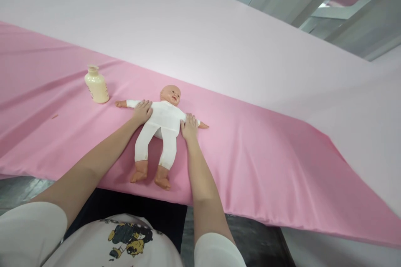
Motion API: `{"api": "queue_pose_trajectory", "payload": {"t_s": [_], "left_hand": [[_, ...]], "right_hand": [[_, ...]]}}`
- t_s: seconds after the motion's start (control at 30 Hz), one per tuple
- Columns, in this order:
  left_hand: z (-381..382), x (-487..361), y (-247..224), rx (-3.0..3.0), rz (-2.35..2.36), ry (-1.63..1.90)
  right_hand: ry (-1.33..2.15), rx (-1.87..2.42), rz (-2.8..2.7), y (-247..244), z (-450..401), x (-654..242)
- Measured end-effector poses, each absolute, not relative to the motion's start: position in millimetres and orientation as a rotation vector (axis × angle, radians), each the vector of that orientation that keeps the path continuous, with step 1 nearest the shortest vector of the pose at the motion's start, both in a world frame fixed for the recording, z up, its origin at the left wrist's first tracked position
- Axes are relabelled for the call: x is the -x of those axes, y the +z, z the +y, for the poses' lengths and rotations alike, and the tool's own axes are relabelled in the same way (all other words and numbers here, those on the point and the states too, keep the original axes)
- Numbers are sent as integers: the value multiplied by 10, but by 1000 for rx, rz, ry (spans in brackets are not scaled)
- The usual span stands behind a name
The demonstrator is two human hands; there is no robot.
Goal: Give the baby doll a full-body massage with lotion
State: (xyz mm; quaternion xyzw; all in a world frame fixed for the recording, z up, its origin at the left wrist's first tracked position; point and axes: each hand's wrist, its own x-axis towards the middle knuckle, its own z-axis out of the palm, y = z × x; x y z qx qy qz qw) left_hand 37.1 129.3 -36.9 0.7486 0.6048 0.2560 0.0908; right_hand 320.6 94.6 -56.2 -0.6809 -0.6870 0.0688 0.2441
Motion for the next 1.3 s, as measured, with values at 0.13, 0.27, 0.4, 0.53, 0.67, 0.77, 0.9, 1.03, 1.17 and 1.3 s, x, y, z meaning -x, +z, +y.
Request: {"api": "queue_pose_trajectory", "payload": {"t_s": [0.13,0.27,0.4,0.53,0.67,0.77,0.9,1.03,1.17,1.3], "left_hand": [[1330,-159,-426,-2220,2007,845],[1328,-114,-492,-2236,2043,867],[1297,-185,-519,-2198,2029,916],[1292,-201,-521,-2201,2043,889],[1298,-191,-529,-2224,2058,877],[1287,-194,-522,-2214,2058,896],[1259,-200,-487,-2225,2037,885],[1238,-194,-454,-2214,2025,887],[1251,-185,-433,-2238,1942,866],[1300,-208,-405,-2210,1747,1005]], "right_hand": [[146,1972,-1914,-496,900,-3309],[345,2070,-1859,-240,882,-3056],[464,1884,-2061,-38,602,-2544],[396,1586,-2464,59,159,-2186],[251,1502,-2613,103,-95,-2154],[215,1315,-2779,141,-215,-2188],[274,1077,-2908,243,-486,-2097],[413,689,-3010,356,-743,-1894],[495,620,-2986,363,-618,-1792],[362,955,-2779,260,-158,-1812]]}}
